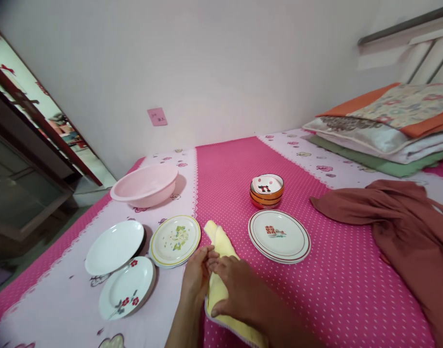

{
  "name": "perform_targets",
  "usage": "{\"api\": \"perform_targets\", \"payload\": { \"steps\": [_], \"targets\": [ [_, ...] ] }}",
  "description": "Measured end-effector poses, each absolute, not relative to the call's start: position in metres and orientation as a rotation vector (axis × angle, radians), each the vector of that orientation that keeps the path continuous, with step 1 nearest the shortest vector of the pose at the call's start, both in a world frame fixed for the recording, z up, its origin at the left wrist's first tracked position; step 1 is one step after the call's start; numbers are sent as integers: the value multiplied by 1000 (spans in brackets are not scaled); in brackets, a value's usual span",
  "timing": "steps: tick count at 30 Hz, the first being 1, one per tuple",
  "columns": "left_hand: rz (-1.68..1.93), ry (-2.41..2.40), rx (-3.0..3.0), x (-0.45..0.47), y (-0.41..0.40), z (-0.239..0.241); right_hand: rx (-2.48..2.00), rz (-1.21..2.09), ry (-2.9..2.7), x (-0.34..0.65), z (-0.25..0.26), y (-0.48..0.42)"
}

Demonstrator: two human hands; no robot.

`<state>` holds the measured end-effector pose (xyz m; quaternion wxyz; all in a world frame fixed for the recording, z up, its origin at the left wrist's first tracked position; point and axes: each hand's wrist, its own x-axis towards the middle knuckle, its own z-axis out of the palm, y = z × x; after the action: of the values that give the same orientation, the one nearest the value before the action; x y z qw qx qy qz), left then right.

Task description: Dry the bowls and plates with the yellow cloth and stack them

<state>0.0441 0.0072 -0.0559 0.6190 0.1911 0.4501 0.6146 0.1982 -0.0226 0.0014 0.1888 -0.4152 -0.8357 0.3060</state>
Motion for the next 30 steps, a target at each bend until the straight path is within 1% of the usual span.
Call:
{"api": "perform_targets", "payload": {
  "steps": [4, 8, 14, 20, 22, 25, 30],
  "targets": [
    [1480, 1096, 437, 28, 7, -56, -1368, 562, -2460, 172, -22, -16],
    [1526, 1166, 496, 24, 4, -56, -1394, 412, -2249, 169, -50, -3],
    [1489, 1357, 689, 25, -6, -45, -1294, 591, -1926, 183, -70, 11],
    [1418, 1827, 1080, -42, -15, 2, -1282, 582, -1984, 188, -66, 17],
    [1308, 2034, 1231, -70, -15, 18, -1286, 615, -1990, 189, -62, 17],
    [1028, 2294, 1422, -95, -11, 30, -1275, 634, -2000, 190, -57, 17],
    [528, 2458, 1684, -98, 7, 23, -1286, 600, -2001, 189, -54, 18]
  ]
}}
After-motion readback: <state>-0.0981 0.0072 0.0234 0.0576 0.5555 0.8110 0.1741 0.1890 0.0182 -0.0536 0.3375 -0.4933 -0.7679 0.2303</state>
